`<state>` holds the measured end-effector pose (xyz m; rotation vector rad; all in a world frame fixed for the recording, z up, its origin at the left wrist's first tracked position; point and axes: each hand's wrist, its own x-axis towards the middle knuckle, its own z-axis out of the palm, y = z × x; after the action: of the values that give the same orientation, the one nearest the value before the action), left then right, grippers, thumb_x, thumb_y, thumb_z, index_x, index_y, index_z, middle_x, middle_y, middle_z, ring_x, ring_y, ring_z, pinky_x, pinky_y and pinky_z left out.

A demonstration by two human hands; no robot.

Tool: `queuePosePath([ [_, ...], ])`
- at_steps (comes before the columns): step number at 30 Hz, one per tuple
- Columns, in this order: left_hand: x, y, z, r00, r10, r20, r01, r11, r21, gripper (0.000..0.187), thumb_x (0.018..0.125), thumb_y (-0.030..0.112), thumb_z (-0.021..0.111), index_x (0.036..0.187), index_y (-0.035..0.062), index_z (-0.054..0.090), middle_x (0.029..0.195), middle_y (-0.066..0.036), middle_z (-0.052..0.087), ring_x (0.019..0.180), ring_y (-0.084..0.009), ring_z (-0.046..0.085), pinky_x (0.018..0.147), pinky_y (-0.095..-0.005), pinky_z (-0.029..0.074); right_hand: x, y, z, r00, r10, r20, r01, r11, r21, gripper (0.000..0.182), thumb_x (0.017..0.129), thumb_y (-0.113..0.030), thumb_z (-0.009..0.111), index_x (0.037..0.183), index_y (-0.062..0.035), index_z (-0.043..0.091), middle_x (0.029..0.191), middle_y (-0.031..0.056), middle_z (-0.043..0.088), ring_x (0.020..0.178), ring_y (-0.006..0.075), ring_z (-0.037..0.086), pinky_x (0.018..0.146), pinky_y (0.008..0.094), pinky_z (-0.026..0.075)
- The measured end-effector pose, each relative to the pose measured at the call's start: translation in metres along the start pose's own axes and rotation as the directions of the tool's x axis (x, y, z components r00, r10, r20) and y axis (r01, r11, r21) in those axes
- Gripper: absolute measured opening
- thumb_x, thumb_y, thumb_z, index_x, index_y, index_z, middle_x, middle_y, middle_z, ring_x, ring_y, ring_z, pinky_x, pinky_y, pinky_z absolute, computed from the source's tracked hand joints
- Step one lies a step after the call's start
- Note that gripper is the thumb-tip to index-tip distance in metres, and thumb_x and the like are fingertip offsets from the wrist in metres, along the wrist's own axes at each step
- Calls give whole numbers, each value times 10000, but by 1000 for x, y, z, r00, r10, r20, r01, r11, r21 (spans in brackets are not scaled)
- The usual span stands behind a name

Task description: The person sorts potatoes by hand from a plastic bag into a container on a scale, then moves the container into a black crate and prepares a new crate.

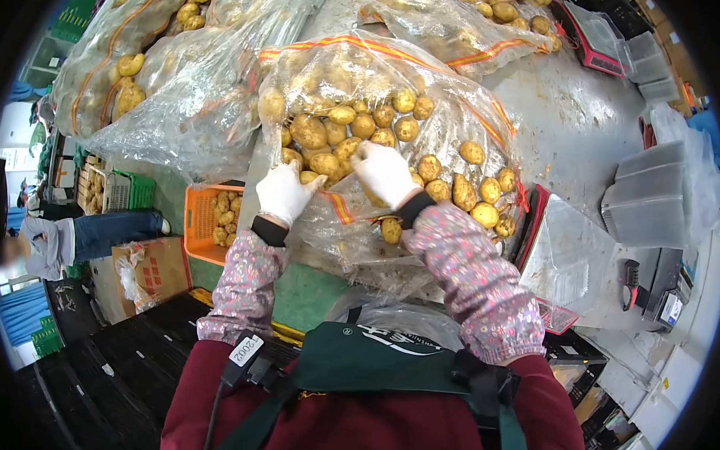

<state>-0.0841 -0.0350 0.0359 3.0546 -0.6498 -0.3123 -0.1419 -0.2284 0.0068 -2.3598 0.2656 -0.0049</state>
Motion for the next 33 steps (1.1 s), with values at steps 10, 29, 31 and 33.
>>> queuePosePath([
  [10,-15,-2,44,998,-52,-46,44,984,-170,759,663,370,794,1290,59,500,1036,-193,634,857,-309,667,731,-415,534,27,-32,50,870,-345,352,463,818,-343,383,889,-183,508,1267,-154,561,960,185,639,751,318,676,606,415,542],
  [29,-93,18,62,898,-434,77,-124,-416,-901,519,896,430,629,1237,53,522,1198,-108,570,1091,-244,548,953,-381,448,-123,49,-11,816,77,573,-544,-233,806,508,946,-301,596,1377,-80,445,1174,136,606,896,236,632,673,351,558],
  [31,-109,16,63,887,-321,332,-36,-764,-645,530,915,505,562,1216,68,542,1169,-129,601,1063,-272,576,896,-397,480,-158,55,-28,838,-110,535,-513,-495,701,495,991,-441,461,1348,-98,459,1081,148,627,765,261,620,588,354,555],
  [33,-130,2,78,928,-15,372,154,-894,-421,513,909,513,556,1208,96,555,1165,-119,610,1056,-291,575,925,-419,466,-186,62,-45,839,-101,535,-492,-562,665,495,990,-458,453,1322,-91,473,1046,152,626,731,256,603,574,353,544],
])
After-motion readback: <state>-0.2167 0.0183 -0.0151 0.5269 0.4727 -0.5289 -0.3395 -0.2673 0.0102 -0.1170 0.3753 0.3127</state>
